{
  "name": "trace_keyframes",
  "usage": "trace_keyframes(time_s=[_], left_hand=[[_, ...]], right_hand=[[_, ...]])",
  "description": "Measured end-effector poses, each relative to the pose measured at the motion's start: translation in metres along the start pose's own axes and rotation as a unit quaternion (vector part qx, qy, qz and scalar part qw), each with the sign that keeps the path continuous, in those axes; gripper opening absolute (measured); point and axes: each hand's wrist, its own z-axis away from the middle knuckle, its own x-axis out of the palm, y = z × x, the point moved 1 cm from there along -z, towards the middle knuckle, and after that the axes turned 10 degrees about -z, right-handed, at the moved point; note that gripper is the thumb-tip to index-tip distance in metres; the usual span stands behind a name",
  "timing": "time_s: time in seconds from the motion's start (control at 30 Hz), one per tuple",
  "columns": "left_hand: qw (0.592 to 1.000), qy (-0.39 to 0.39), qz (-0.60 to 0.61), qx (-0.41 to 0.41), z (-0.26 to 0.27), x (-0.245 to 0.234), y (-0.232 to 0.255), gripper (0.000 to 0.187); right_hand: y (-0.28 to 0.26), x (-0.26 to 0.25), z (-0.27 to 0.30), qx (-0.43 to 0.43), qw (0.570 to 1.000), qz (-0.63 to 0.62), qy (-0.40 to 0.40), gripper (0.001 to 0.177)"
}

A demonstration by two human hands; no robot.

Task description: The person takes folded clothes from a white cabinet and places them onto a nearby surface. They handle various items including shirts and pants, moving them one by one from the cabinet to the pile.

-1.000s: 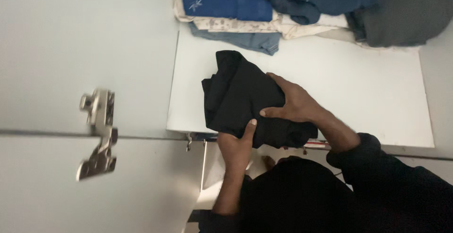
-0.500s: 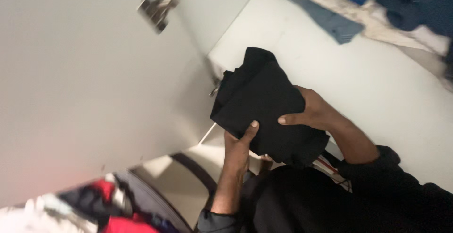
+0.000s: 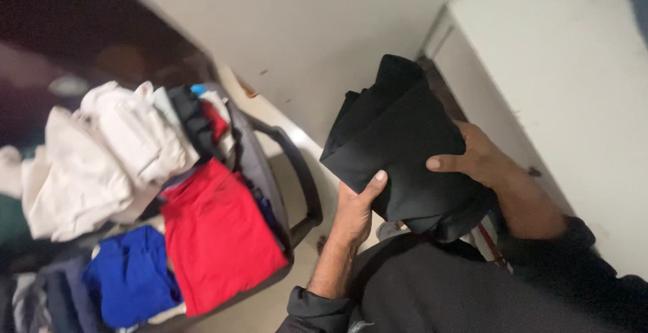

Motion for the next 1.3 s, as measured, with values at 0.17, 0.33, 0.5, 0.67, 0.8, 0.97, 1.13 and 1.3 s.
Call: trace_keyframes(time_s=[0.17, 0.33, 0.5, 0.67, 0.8, 0.97, 1.13, 1.3], left_hand=[[0.999, 0.034, 0.015, 0.021, 0.044, -0.064, 0.011, 0.088], [0.996, 0.027, 0.054, 0.067, 0.094, -0.143, 0.032, 0.087], [0.993, 0.044, 0.075, 0.079, 0.139, -0.225, 0.052, 0.086], [0.989, 0.062, 0.121, 0.056, 0.18, -0.289, 0.061, 0.085], [0.978, 0.101, 0.169, 0.073, 0.2, -0.321, 0.056, 0.084], [0.96, 0.124, 0.239, 0.081, 0.215, -0.338, 0.038, 0.076], [0.946, 0.18, 0.242, 0.119, 0.228, -0.334, 0.034, 0.072], [0.94, 0.231, 0.232, 0.1, 0.238, -0.34, 0.03, 0.071]], right_hand=[[-0.009, 0.079, -0.004, 0.02, 0.999, -0.025, -0.028, 0.097], [-0.012, 0.179, -0.005, 0.002, 0.993, -0.068, -0.094, 0.116], [-0.001, 0.276, -0.004, 0.014, 0.99, -0.066, -0.121, 0.135], [0.014, 0.351, -0.011, 0.037, 0.986, -0.077, -0.143, 0.129], [0.022, 0.391, -0.019, 0.07, 0.978, -0.108, -0.166, 0.112], [0.038, 0.417, -0.031, 0.083, 0.973, -0.087, -0.195, 0.106], [0.052, 0.433, -0.04, 0.101, 0.959, -0.125, -0.232, 0.1], [0.062, 0.451, -0.039, 0.116, 0.948, -0.145, -0.259, 0.091]])
